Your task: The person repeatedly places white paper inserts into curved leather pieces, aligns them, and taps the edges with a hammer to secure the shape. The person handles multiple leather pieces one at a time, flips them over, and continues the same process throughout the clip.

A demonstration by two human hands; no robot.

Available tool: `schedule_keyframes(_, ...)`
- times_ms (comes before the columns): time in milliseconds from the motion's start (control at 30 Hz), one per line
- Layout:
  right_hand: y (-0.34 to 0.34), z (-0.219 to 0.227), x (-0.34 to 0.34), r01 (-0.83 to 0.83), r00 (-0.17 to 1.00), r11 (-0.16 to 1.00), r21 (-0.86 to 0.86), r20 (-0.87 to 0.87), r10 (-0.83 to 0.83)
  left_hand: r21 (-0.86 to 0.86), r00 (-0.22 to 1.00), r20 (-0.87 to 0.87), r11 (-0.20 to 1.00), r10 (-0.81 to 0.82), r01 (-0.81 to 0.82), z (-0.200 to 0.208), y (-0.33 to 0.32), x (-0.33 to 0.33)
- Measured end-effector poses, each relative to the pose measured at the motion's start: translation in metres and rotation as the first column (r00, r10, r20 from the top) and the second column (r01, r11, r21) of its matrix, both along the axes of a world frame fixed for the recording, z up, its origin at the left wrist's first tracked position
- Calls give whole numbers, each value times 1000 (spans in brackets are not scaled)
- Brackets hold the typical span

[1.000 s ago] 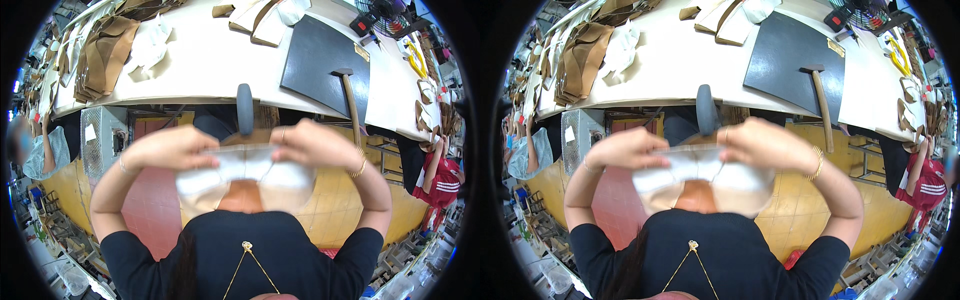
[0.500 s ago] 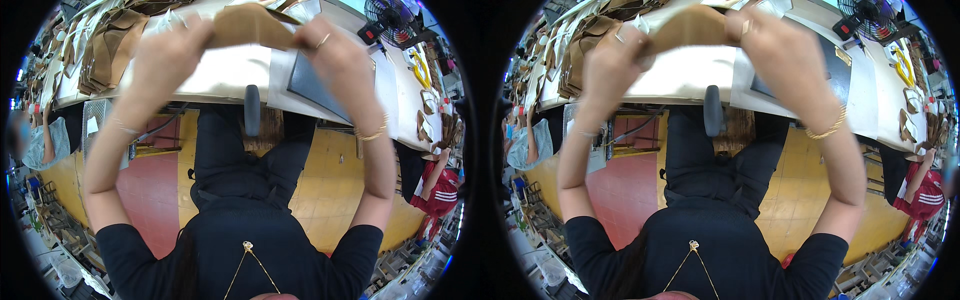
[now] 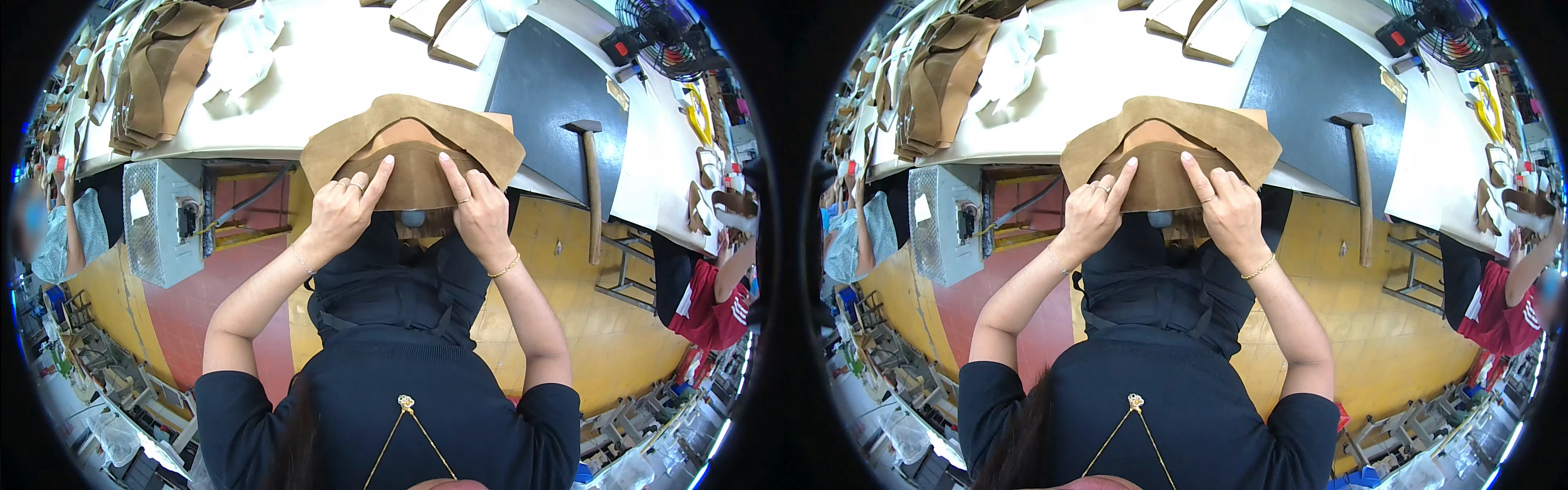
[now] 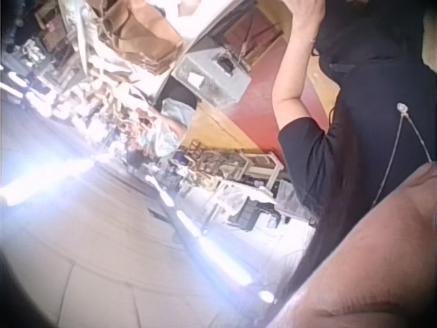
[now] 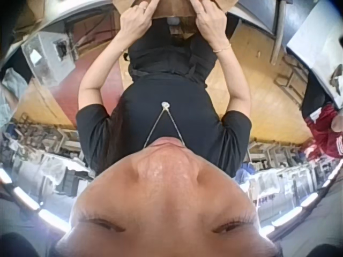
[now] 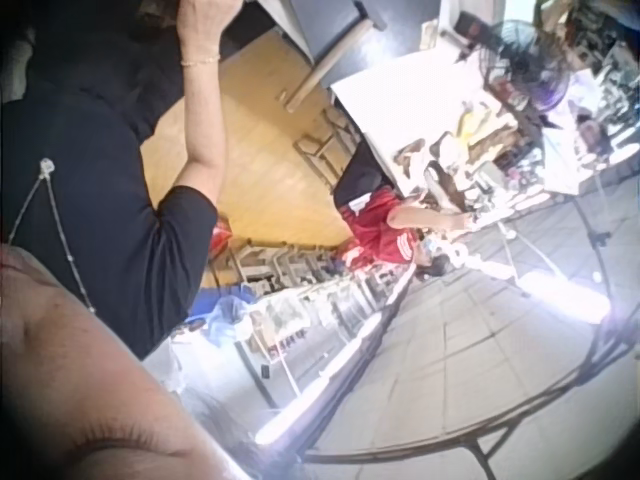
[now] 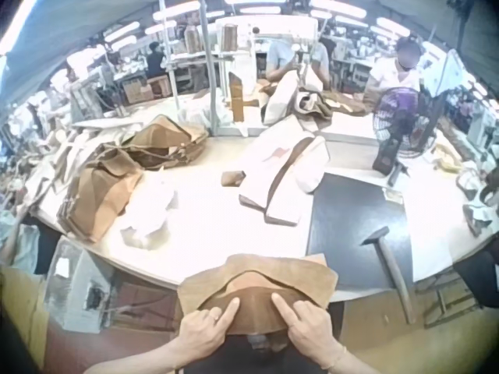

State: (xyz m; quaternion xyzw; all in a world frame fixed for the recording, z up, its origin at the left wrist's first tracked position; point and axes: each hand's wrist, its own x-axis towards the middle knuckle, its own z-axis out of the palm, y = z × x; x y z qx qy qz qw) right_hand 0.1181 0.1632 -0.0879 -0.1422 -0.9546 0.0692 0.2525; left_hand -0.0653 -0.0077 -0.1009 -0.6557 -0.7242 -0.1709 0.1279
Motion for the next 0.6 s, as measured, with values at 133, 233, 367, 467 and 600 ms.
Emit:
schedule_keyframes(133,-8,-2,2,34,999,999,-33,21,-33,-2,1000,22,1000,22,-22,-9,2,1)
schedule_keyframes(233,-12,-9,2,43,998,997,-61,37,-41,-16,999,44,1000,22,-21,-13,5,3)
schedule_keyframes(367,-18,-28,-2,46,999,993,-113,13,-44,-72,996,82,997,29,-23,-13,9,6)
schedule_keyframes(467,-27,-45,-7,79,997,986,-149,-7,-81,-79,997,65,996,50,-45,-19,14,9)
schedule_keyframes(600,-39,-65,-15,112,990,971,-211,-64,-128,-79,995,43,993,86,-83,-26,19,14)
